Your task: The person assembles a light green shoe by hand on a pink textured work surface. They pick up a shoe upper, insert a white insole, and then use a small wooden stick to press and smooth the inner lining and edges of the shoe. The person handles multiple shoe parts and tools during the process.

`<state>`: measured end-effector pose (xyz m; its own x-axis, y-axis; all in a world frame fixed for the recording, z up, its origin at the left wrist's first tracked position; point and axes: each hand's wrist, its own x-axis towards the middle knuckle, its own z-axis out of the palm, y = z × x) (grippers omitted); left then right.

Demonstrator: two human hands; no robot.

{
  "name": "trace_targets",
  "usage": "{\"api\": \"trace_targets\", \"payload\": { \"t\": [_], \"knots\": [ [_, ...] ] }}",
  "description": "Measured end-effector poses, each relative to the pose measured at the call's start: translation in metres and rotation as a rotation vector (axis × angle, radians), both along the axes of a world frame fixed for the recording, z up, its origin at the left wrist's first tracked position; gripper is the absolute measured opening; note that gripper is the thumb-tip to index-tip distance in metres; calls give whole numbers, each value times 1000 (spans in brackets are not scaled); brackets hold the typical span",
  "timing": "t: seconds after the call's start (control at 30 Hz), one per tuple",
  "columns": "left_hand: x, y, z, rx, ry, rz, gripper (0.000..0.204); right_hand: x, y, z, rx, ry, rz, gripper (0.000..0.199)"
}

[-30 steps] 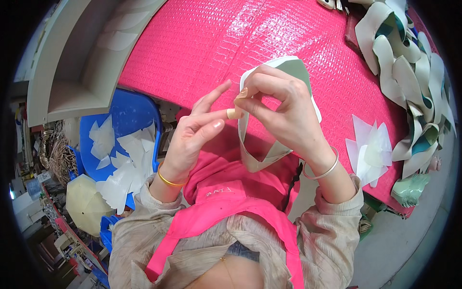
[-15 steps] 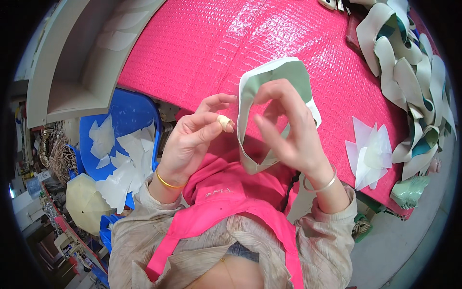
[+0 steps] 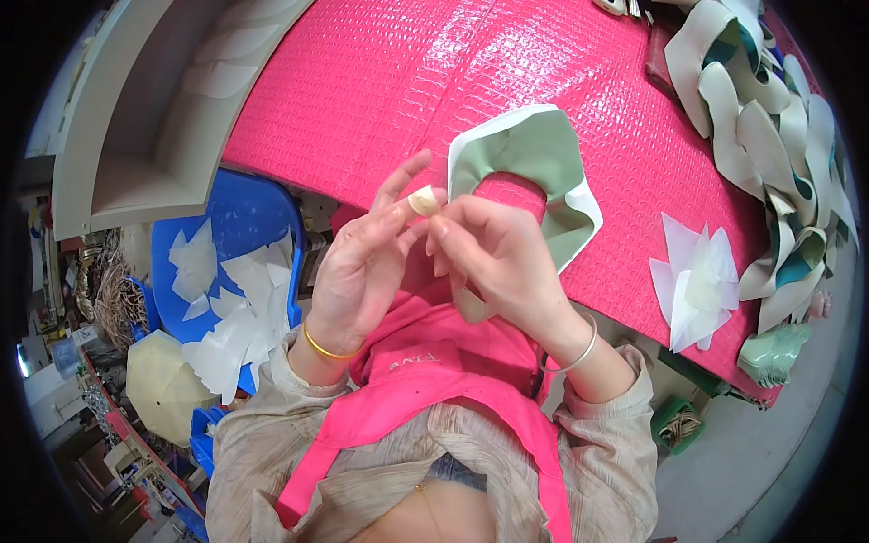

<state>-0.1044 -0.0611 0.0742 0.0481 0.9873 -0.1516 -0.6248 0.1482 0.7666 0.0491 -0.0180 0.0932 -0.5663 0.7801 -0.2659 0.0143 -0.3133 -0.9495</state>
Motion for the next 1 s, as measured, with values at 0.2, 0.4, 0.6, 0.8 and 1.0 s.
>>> {"api": "trace_targets", "payload": {
  "t": [0.2, 0.4, 0.6, 0.8, 1.0],
  "knots": [
    [-3, -1, 6, 411, 1169, 171, 25, 6, 12, 5, -375, 190, 37, 21],
    [-9, 7, 2, 449, 1242, 240, 13, 8, 10, 5, -326, 433, 28, 18],
    [-8, 5, -7, 61, 474, 77, 15, 7, 8, 9, 363, -140, -116, 10],
    [-16, 2, -1, 333, 886, 40, 18, 72, 70, 12, 627, -244, -318, 15],
    [2, 30, 16, 791, 1186, -9, 15, 57, 96, -3, 1251, -888, 186, 69]
  ]
}}
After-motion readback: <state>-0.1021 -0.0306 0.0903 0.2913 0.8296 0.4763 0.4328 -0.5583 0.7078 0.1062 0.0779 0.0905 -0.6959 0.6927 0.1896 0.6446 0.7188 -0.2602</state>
